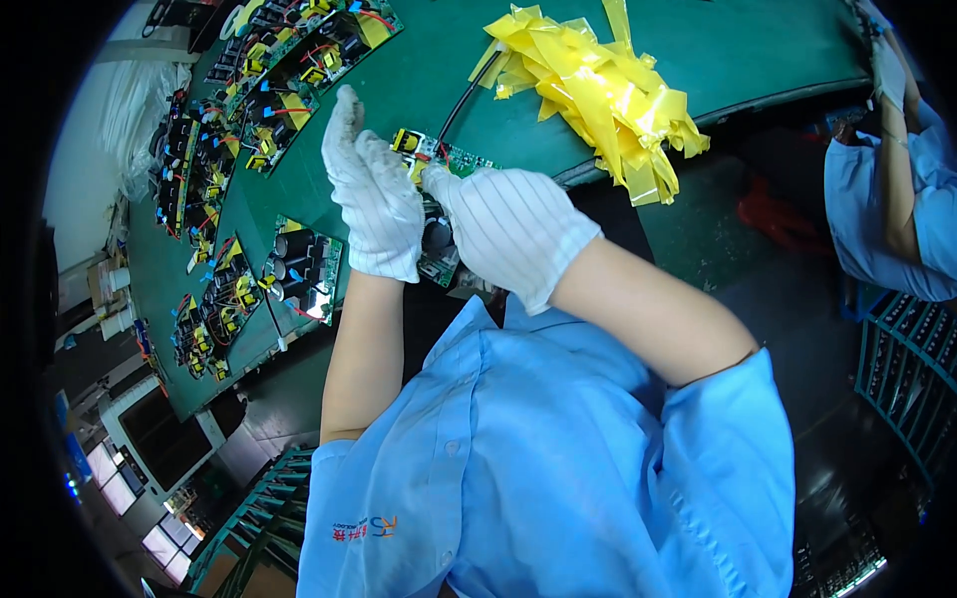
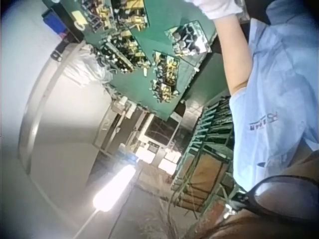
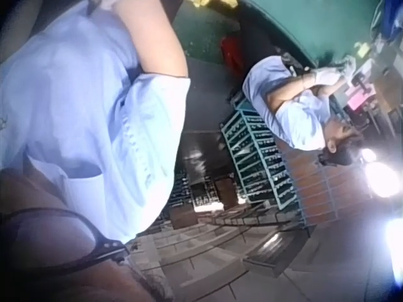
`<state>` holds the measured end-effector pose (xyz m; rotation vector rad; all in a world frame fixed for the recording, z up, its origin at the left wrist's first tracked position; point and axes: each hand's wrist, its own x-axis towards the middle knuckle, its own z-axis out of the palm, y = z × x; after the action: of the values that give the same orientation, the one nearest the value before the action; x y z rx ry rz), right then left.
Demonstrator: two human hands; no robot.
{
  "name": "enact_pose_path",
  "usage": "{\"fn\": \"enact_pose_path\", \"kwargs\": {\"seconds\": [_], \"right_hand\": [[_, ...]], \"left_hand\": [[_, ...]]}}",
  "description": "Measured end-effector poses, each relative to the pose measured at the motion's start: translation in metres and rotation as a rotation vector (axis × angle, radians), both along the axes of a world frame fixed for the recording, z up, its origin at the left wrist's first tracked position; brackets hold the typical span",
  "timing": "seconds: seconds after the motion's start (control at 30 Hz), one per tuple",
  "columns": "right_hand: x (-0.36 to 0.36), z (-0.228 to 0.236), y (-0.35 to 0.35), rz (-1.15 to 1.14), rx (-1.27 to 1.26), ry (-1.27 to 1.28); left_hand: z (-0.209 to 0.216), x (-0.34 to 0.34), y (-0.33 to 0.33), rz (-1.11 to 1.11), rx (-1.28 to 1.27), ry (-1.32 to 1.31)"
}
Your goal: The person assembles electronic components onto printed circuit boards by hand, securing capacitors, inductors, and connectors with yellow tape at a factory workstation.
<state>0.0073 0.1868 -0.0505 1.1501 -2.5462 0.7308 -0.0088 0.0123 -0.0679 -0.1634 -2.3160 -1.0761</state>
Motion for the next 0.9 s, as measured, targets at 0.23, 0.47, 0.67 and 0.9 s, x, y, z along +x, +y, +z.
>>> {"fn": "enact_pose_path", "kwargs": {"seconds": [0.23, 0.47, 0.67, 0.9], "right_hand": [[-0.005, 0.007, 0.017, 0.097, -0.009, -0.485], [0.002, 0.006, 0.019, 0.074, -0.074, -0.714], [0.01, 0.025, 0.015, 0.181, -0.137, -0.681], [-0.014, 0.09, 0.11, 0.028, -0.117, -0.893]], "left_hand": [[0.001, 0.003, 0.001, 0.01, -0.04, -0.065], [0.001, 0.004, 0.004, 0.005, -0.113, -0.026], [-0.009, 0.001, -0.013, -0.027, 0.107, 0.158], [0.046, 0.02, -0.022, 0.033, 0.677, 0.132]]}}
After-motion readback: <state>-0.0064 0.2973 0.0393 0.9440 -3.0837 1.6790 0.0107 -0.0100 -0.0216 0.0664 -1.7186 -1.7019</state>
